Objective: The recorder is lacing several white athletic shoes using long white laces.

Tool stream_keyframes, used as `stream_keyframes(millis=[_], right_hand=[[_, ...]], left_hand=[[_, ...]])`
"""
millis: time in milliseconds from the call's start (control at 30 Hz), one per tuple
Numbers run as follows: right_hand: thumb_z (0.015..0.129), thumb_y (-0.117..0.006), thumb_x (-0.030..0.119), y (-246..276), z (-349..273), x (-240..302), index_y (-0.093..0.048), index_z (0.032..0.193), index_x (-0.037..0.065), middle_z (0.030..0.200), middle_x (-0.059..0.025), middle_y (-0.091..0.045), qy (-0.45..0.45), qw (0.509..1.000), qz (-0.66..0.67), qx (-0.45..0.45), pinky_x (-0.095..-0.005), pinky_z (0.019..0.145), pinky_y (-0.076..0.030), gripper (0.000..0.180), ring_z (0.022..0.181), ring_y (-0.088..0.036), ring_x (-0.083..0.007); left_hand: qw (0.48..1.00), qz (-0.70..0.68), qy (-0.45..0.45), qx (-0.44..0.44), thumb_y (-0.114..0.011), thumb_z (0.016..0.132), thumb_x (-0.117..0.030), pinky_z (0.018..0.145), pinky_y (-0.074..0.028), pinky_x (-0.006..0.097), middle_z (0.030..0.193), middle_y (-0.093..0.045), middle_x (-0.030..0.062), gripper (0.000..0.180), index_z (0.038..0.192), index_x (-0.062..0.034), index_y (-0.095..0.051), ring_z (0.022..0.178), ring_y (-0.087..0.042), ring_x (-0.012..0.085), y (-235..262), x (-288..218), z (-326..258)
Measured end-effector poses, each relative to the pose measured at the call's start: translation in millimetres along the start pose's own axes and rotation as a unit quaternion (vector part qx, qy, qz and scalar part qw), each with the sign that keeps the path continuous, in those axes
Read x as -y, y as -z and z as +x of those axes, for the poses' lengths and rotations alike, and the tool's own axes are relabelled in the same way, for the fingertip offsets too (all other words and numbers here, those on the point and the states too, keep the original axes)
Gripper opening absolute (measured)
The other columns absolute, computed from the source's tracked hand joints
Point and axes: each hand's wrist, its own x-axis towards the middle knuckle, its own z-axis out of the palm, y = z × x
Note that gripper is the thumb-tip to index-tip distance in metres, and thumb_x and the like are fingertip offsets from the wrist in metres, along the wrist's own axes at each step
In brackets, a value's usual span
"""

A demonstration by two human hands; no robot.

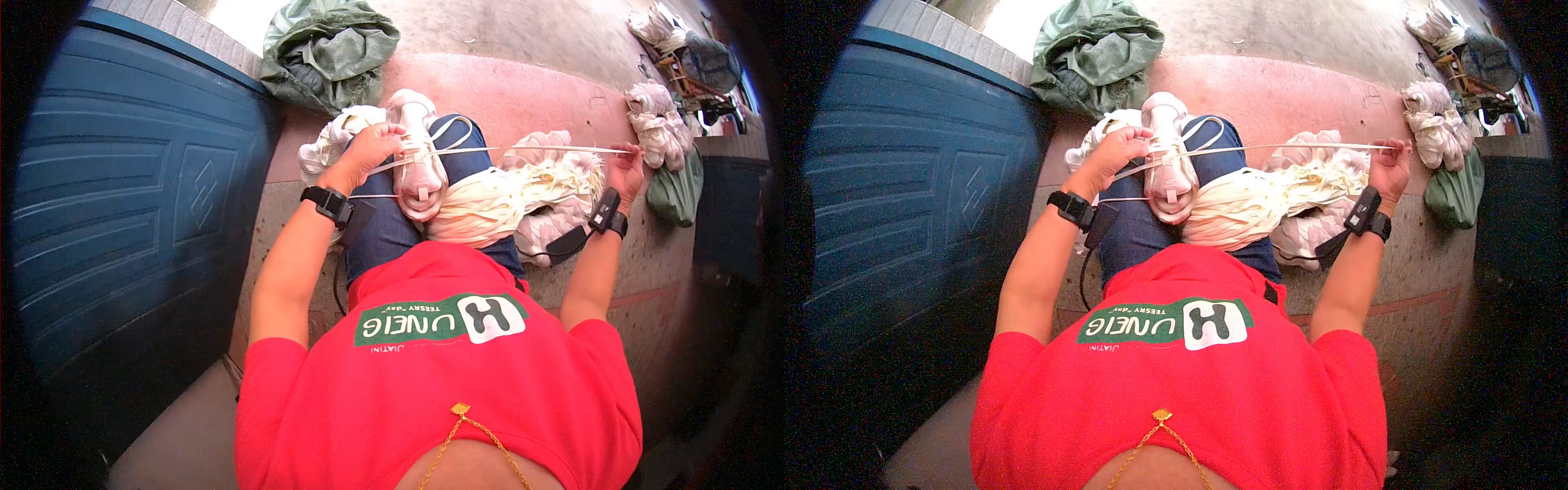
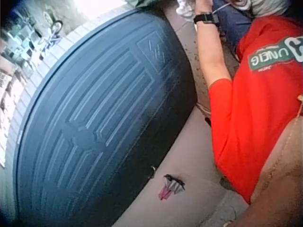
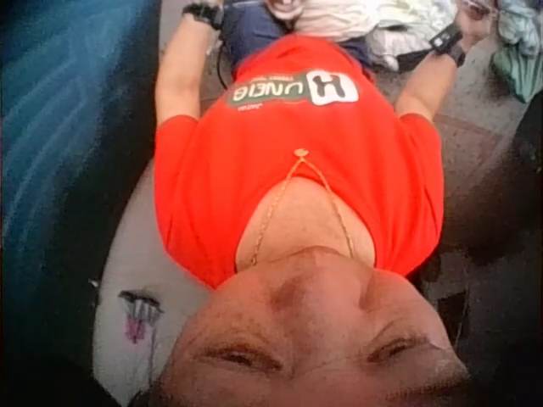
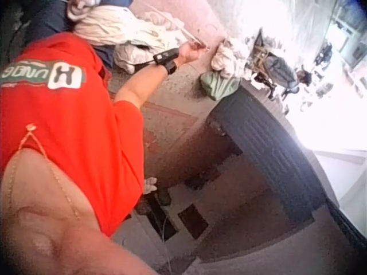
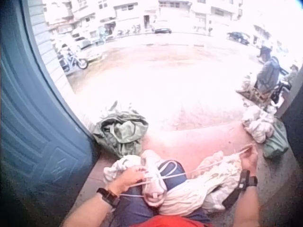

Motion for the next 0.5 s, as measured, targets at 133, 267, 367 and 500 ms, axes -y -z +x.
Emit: stream_keyframes(millis=[133,267,367,500], right_hand=[[0.082,-0.052,0.016,14,19,18,-0.054,0.080,0.008,0.072,0.0013,-0.053,0.011,0.982,0.166,0.091,-0.0361,0.079,-0.037,0.009,0.070,-0.048,-0.0132],[0.084,-0.050,0.014,11,22,7,-0.052,0.075,0.007,0.066,0.0020,-0.047,-0.054,0.995,0.072,0.045,-0.0259,0.064,-0.037,0.011,0.061,-0.043,-0.0104],[0.083,-0.053,0.017,-36,11,-37,-0.053,0.073,0.009,0.059,0.0048,-0.042,-0.141,0.977,-0.157,0.021,-0.0193,0.042,-0.027,0.012,0.048,-0.036,-0.0062],[0.079,-0.059,0.024,-98,-20,-133,-0.062,0.092,0.009,0.061,0.0059,-0.048,-0.114,0.778,-0.589,0.184,-0.0177,0.039,-0.025,0.021,0.049,-0.036,-0.0009]], left_hand=[[0.999,-0.030,-0.033,-0.007,-0.056,0.074,-0.008,0.073,-0.042,0.023,0.090,-0.058,0.0070,0.031,0.104,0.0005,-0.051,0.076,-0.053,0.0116,0,11,-2],[0.992,0.093,-0.067,-0.048,-0.054,0.076,-0.010,0.072,-0.043,0.024,0.086,-0.059,0.0072,0.028,0.101,0.0011,-0.053,0.079,-0.054,0.0114,4,21,-3],[0.945,0.301,-0.048,-0.120,-0.052,0.077,-0.015,0.071,-0.045,0.029,0.082,-0.061,0.0101,0.025,0.099,-0.0015,-0.056,0.080,-0.056,0.0174,-1,16,-15],[0.875,0.449,-0.109,-0.143,-0.052,0.078,-0.024,0.073,-0.044,0.038,0.083,-0.061,0.0139,0.026,0.096,-0.0064,-0.059,0.083,-0.055,0.0295,-9,14,-22]])
